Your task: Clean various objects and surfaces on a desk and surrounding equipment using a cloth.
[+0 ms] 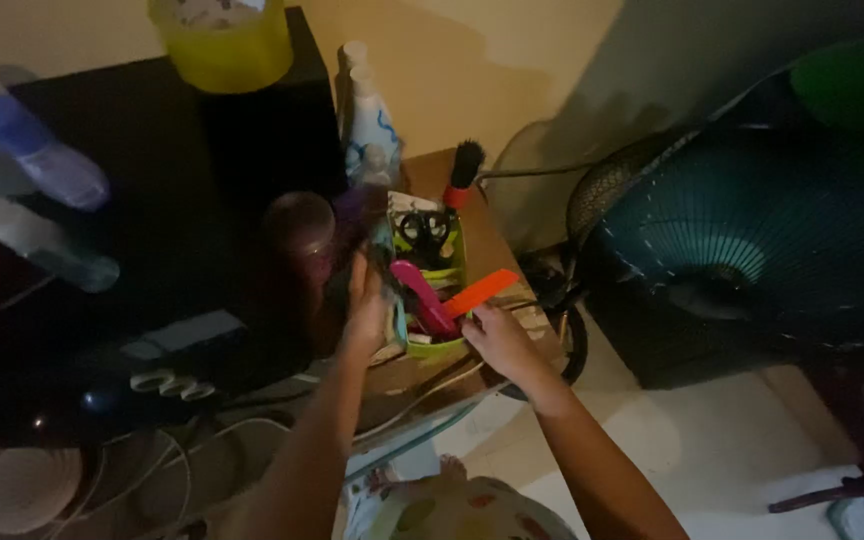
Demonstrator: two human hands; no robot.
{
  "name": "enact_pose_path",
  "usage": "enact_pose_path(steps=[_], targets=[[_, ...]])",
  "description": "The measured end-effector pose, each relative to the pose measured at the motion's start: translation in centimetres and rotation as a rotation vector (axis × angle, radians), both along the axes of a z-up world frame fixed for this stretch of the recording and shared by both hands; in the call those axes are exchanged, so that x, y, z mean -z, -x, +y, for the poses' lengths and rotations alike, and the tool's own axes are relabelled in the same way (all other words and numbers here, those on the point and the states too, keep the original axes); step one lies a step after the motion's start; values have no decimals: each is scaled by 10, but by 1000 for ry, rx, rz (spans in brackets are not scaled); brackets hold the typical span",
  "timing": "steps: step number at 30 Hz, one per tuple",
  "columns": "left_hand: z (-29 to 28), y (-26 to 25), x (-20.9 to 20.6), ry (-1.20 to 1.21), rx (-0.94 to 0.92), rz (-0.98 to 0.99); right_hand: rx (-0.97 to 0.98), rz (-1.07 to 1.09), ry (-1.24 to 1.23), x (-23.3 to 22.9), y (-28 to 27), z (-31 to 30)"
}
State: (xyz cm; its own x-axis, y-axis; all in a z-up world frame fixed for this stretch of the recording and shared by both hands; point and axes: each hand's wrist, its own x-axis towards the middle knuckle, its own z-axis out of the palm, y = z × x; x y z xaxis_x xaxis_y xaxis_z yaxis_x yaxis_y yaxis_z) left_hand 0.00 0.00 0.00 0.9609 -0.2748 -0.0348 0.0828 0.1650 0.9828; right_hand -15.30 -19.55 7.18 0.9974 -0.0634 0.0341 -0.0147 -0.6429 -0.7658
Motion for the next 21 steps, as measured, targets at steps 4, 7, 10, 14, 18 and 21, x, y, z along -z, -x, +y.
enact_pose_path(steps=[4,7,10,14,18,21], targets=[[-22,-62,9,220,40,-65,32,134,22,3,-1,-3],[-35,-73,17,64,-50,-71,2,-65,-39,11,3,0],[2,-47,14,12,-139,109,86,59,43,4,1,13],[-2,-8,46,-229,-141,-198,173,243,237,18,-6,22],[17,13,141,-474,-149,-500,153,118,296,22,-3,25],[30,48,133,311,53,158,97,170,322,25,-9,23]])
